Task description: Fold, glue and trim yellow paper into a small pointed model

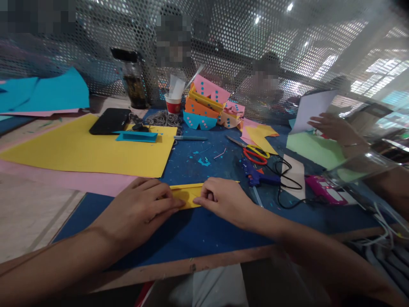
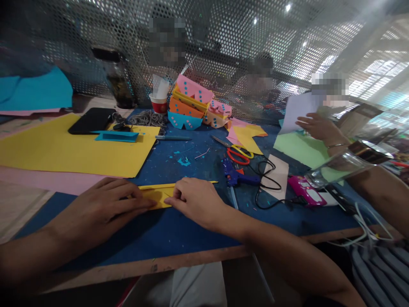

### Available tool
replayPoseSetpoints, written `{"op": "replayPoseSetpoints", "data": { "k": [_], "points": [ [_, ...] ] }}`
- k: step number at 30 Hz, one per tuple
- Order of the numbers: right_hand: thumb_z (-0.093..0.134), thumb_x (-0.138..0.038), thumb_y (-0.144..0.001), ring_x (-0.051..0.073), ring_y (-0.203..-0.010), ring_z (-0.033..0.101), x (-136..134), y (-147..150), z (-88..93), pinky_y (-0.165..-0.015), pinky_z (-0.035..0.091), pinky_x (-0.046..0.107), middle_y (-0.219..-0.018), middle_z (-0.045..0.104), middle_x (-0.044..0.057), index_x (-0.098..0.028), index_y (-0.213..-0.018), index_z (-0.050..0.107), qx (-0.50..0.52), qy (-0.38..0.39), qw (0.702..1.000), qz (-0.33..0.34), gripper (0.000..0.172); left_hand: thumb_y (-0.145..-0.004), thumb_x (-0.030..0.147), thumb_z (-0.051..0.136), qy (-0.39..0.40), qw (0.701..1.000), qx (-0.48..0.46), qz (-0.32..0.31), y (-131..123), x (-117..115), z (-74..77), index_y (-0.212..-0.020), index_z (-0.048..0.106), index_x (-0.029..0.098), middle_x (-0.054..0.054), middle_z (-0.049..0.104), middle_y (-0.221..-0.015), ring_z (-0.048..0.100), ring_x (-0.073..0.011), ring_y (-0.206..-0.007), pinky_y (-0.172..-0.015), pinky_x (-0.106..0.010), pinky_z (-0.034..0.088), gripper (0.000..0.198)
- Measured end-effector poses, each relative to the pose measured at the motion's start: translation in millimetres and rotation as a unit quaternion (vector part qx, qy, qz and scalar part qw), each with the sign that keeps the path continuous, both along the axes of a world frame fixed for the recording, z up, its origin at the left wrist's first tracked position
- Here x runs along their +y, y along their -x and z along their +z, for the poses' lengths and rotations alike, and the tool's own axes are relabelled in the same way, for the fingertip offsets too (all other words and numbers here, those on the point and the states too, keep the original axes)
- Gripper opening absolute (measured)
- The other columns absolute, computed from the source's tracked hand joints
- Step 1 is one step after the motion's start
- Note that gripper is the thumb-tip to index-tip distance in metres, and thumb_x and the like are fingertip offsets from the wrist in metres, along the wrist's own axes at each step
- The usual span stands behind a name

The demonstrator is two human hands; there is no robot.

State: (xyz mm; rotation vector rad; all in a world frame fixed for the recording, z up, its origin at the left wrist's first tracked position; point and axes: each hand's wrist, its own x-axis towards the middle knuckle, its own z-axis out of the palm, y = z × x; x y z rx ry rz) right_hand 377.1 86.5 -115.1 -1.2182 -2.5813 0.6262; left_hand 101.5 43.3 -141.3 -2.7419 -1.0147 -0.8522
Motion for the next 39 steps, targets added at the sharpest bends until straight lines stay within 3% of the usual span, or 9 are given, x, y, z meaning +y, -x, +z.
{"op": "replayPoseSetpoints", "data": {
  "k": [6,19,39],
  "points": [
    [0.082,-0.039,-0.110,0.014,-0.078,0.059,0.0,0.3,0.7,-0.071,0.034,0.029,-0.087,0.071,0.000,-0.019,-0.088,0.072,0.001,-0.001,1.000,0.000,0.031,-0.119,0.030,0.059,0.019,1.000,0.001,0.000,1.4,-0.6,-0.4,-0.109,0.085,0.032,0.000,0.079,-0.092,0.070,-0.0216,-0.086,-0.081,-0.038,0.046,0.028],
    [0.083,-0.037,-0.109,0.013,-0.076,0.058,-0.9,-0.6,0.1,-0.071,0.034,0.029,-0.086,0.070,-0.001,-0.019,-0.088,0.071,0.004,-0.010,1.000,-0.001,0.030,-0.124,0.034,0.047,0.003,1.000,0.008,-0.003,-1.1,-2.6,-0.2,-0.114,0.084,0.031,0.000,0.076,-0.090,0.069,-0.0222,-0.084,-0.081,-0.040,0.044,0.038],
    [0.081,-0.036,-0.109,0.014,-0.076,0.059,-1.3,0.2,-0.5,-0.071,0.034,0.029,-0.086,0.070,-0.001,-0.019,-0.088,0.071,-0.001,-0.008,1.000,-0.001,0.029,-0.116,0.025,0.058,-0.019,0.999,0.033,0.002,-1.7,-6.0,-3.0,-0.111,0.082,0.029,-0.003,0.076,-0.094,0.066,-0.0248,-0.087,-0.086,-0.042,0.045,0.025]
  ]
}}
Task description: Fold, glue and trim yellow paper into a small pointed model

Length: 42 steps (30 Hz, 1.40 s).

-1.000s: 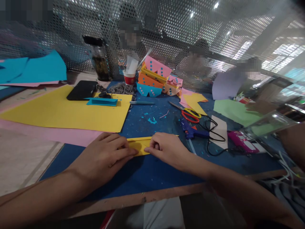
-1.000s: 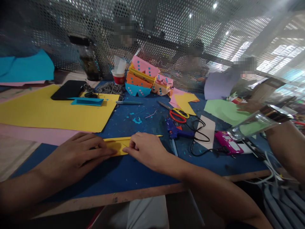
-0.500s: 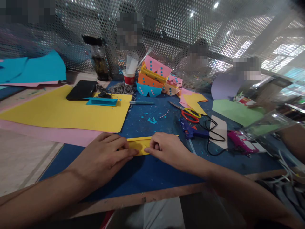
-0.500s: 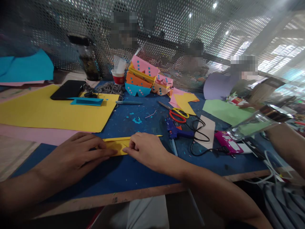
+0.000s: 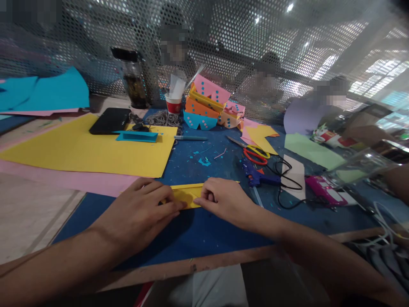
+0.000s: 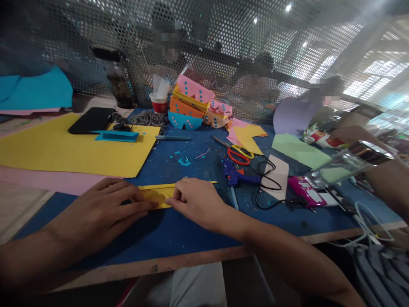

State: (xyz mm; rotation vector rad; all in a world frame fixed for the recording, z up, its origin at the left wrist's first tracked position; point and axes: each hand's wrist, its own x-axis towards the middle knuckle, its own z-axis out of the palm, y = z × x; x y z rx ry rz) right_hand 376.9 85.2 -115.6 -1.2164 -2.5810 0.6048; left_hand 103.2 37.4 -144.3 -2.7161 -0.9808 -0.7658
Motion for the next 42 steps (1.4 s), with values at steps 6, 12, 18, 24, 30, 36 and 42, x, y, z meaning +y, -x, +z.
{"op": "replayPoseSetpoints", "data": {
  "k": [6,12,18,24,30,36,42],
  "points": [
    [0.081,-0.037,-0.110,0.014,-0.074,0.058,-0.3,0.0,-0.3,-0.070,0.034,0.029,-0.084,0.069,-0.001,-0.020,-0.087,0.070,-0.002,-0.003,1.000,-0.004,0.030,-0.116,0.025,0.057,-0.013,1.000,0.008,0.003,-1.8,-1.4,-2.3,-0.107,0.081,0.030,-0.004,0.076,-0.094,0.065,-0.0257,-0.086,-0.086,-0.044,0.045,0.026],
    [0.082,-0.036,-0.109,0.014,-0.074,0.057,-0.1,0.4,0.2,-0.070,0.034,0.029,-0.085,0.070,-0.001,-0.020,-0.088,0.070,-0.005,-0.005,1.000,-0.003,0.029,-0.116,0.026,0.057,-0.017,1.000,0.018,-0.007,-3.8,-2.8,3.6,-0.107,0.079,0.027,-0.003,0.074,-0.093,0.066,-0.0250,-0.084,-0.080,-0.041,0.046,0.024],
    [0.081,-0.036,-0.110,0.014,-0.075,0.057,-0.1,0.0,-1.3,-0.070,0.034,0.029,-0.085,0.070,-0.001,-0.020,-0.088,0.070,-0.002,-0.010,1.000,-0.004,0.029,-0.122,0.032,0.045,-0.042,0.998,0.036,-0.007,-6.3,-3.2,7.4,-0.110,0.079,0.027,-0.003,0.076,-0.091,0.067,-0.0251,-0.080,-0.079,-0.044,0.048,0.036],
    [0.080,-0.036,-0.110,0.014,-0.075,0.058,0.3,0.5,-0.6,-0.070,0.033,0.030,-0.085,0.070,-0.001,-0.020,-0.089,0.070,-0.007,-0.007,1.000,-0.003,0.028,-0.120,0.028,0.049,-0.058,0.997,0.050,-0.014,-5.5,-3.4,9.2,-0.115,0.080,0.027,-0.003,0.076,-0.091,0.067,-0.0255,-0.080,-0.081,-0.044,0.048,0.031],
    [0.081,-0.035,-0.109,0.014,-0.075,0.059,-1.8,1.5,0.1,-0.070,0.034,0.030,-0.085,0.070,-0.001,-0.020,-0.089,0.069,-0.017,-0.019,1.000,0.001,0.028,-0.119,0.030,0.052,-0.064,0.995,0.082,-0.012,-4.0,-5.4,3.6,-0.118,0.079,0.026,-0.004,0.078,-0.095,0.069,-0.0270,-0.085,-0.083,-0.045,0.049,0.028],
    [0.064,-0.028,-0.117,0.021,-0.092,0.065,-5.2,-8.2,-1.4,-0.079,0.041,0.034,-0.101,0.074,0.007,-0.018,-0.110,0.073,0.030,-0.179,0.980,0.075,0.016,-0.116,0.027,0.053,-0.070,0.993,0.096,-0.003,-4.1,-6.6,3.7,-0.117,0.079,0.026,-0.002,0.077,-0.094,0.070,-0.0238,-0.085,-0.083,-0.044,0.051,0.026],
    [0.065,-0.022,-0.111,0.025,-0.095,0.058,-5.1,-13.7,1.9,-0.080,0.036,0.040,-0.101,0.073,0.007,-0.020,-0.120,0.078,-0.050,-0.294,0.920,0.253,0.016,-0.112,0.020,0.047,-0.081,0.993,0.082,-0.015,-5.3,-5.8,6.3,-0.120,0.076,0.024,-0.002,0.074,-0.092,0.067,-0.0249,-0.083,-0.082,-0.045,0.047,0.030]
  ]
}}
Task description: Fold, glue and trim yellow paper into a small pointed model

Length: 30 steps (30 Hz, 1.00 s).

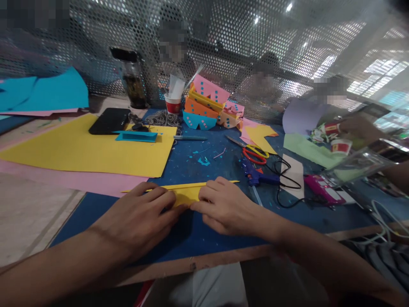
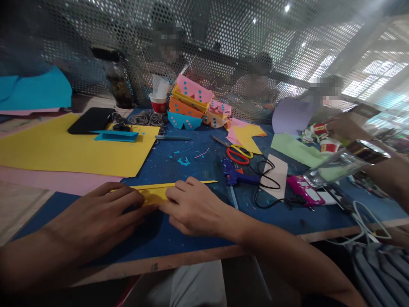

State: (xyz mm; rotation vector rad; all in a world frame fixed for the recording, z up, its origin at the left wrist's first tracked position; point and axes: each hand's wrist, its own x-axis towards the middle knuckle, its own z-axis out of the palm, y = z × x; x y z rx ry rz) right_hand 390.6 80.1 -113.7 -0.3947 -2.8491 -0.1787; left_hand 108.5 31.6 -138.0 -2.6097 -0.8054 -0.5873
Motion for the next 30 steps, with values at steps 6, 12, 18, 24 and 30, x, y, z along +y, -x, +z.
{"op": "replayPoseSetpoints", "data": {
  "k": [6,12,18,24,30],
  "points": [
    [0.058,-0.022,-0.117,0.025,-0.097,0.057,-0.9,1.0,2.5,-0.083,0.038,0.043,-0.107,0.076,0.007,-0.019,-0.119,0.077,-0.041,-0.019,0.999,0.011,0.019,-0.111,0.017,0.048,0.003,1.000,0.012,-0.009,1.6,0.8,-3.0,-0.121,0.074,0.023,-0.002,0.074,-0.092,0.066,-0.0268,-0.084,-0.086,-0.045,0.043,0.028],
    [0.054,-0.022,-0.121,0.024,-0.097,0.059,-1.1,2.6,0.4,-0.083,0.040,0.042,-0.102,0.075,0.005,-0.020,-0.116,0.075,-0.046,-0.035,0.998,0.028,0.021,-0.109,0.015,0.051,0.004,1.000,0.027,-0.009,1.3,0.5,-0.3,-0.120,0.076,0.024,-0.003,0.076,-0.094,0.066,-0.0276,-0.086,-0.086,-0.046,0.044,0.029],
    [0.058,-0.021,-0.120,0.024,-0.097,0.061,-1.6,2.6,5.7,-0.083,0.043,0.041,-0.102,0.076,0.004,-0.021,-0.110,0.075,-0.061,-0.031,0.997,0.035,0.019,-0.108,0.017,0.059,0.020,0.999,0.034,-0.012,4.3,1.2,-3.5,-0.125,0.078,0.024,-0.003,0.074,-0.093,0.065,-0.0279,-0.089,-0.089,-0.046,0.045,0.026],
    [0.059,-0.021,-0.119,0.023,-0.096,0.063,-1.5,-2.1,10.4,-0.083,0.044,0.040,-0.103,0.078,0.004,-0.020,-0.107,0.076,-0.069,-0.024,0.997,0.031,0.020,-0.117,0.030,0.054,0.013,1.000,0.018,-0.010,9.5,1.8,-11.3,-0.128,0.077,0.025,-0.003,0.077,-0.098,0.067,-0.0282,-0.095,-0.091,-0.045,0.048,0.026],
    [0.060,-0.021,-0.118,0.023,-0.093,0.063,-1.1,-7.1,13.1,-0.080,0.042,0.040,-0.099,0.077,0.004,-0.020,-0.101,0.075,-0.078,-0.018,0.997,0.025,0.022,-0.121,0.040,0.051,0.022,0.999,-0.030,-0.028,15.7,2.8,-12.6,-0.121,0.079,0.027,-0.003,0.078,-0.102,0.067,-0.0255,-0.094,-0.093,-0.042,0.051,0.031]
  ]
}}
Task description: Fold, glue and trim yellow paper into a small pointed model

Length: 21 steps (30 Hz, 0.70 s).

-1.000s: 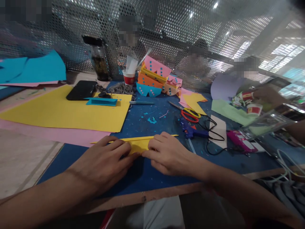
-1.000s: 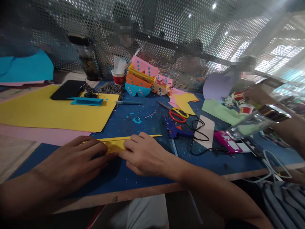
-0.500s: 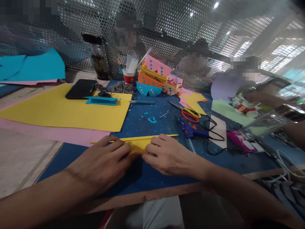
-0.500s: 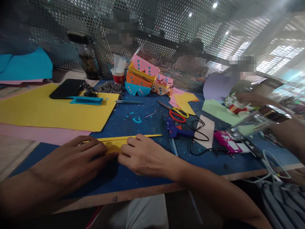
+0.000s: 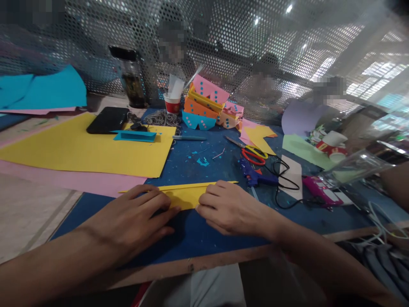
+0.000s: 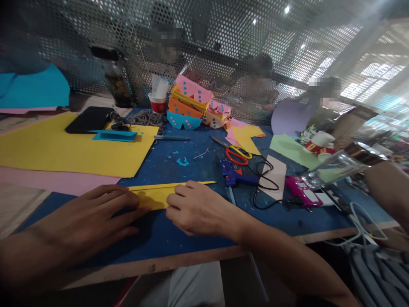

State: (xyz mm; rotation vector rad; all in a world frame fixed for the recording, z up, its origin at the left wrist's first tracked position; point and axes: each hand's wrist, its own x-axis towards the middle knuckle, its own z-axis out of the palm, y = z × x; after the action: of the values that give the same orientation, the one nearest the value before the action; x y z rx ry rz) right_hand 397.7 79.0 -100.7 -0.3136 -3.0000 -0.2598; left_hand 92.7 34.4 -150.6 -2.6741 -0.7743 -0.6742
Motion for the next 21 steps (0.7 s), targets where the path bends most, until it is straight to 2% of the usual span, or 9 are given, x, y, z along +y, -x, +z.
{"op": "replayPoseSetpoints", "data": {
  "k": [4,8,12,17,21],
  "points": [
    [0.062,-0.022,-0.116,0.023,-0.092,0.063,0.9,-2.6,1.3,-0.080,0.040,0.040,-0.098,0.077,0.004,-0.020,-0.098,0.074,-0.009,0.009,1.000,0.001,0.022,-0.122,0.038,0.049,0.001,1.000,-0.015,-0.015,6.2,-1.4,-4.6,-0.122,0.080,0.024,-0.005,0.078,-0.105,0.069,-0.0244,-0.098,-0.094,-0.040,0.054,0.034],
    [0.064,-0.023,-0.114,0.023,-0.089,0.062,1.1,-5.2,2.9,-0.078,0.038,0.040,-0.092,0.076,0.003,-0.021,-0.094,0.074,-0.004,0.007,1.000,-0.002,0.022,-0.118,0.039,0.056,0.027,1.000,-0.007,0.000,12.4,-3.1,-8.9,-0.123,0.081,0.026,-0.006,0.081,-0.113,0.073,-0.0255,-0.106,-0.097,-0.041,0.060,0.028],
    [0.063,-0.022,-0.113,0.023,-0.087,0.061,0.6,-6.6,5.7,-0.077,0.039,0.041,-0.090,0.075,0.003,-0.021,-0.092,0.074,-0.001,0.008,1.000,-0.004,0.024,-0.117,0.036,0.057,0.034,0.999,-0.010,-0.014,15.4,-5.2,-6.4,-0.121,0.080,0.027,-0.004,0.083,-0.114,0.077,-0.0244,-0.105,-0.098,-0.041,0.065,0.025],
    [0.062,-0.021,-0.112,0.022,-0.084,0.060,1.3,-9.3,5.7,-0.076,0.039,0.041,-0.088,0.074,0.002,-0.021,-0.090,0.073,0.005,0.010,1.000,-0.004,0.025,-0.121,0.027,0.049,0.059,0.998,-0.020,0.020,16.7,-11.0,-3.6,-0.123,0.079,0.027,-0.001,0.083,-0.124,0.078,-0.0231,-0.116,-0.110,-0.043,0.064,0.030],
    [0.062,-0.022,-0.111,0.022,-0.081,0.058,2.5,-12.4,4.8,-0.074,0.037,0.040,-0.085,0.071,0.002,-0.022,-0.087,0.071,0.023,0.008,1.000,-0.007,0.027,-0.121,0.030,0.050,0.045,0.999,-0.016,-0.002,19.3,-9.3,-3.2,-0.126,0.079,0.028,-0.002,0.085,-0.123,0.080,-0.0220,-0.116,-0.110,-0.041,0.066,0.029]
  ]
}}
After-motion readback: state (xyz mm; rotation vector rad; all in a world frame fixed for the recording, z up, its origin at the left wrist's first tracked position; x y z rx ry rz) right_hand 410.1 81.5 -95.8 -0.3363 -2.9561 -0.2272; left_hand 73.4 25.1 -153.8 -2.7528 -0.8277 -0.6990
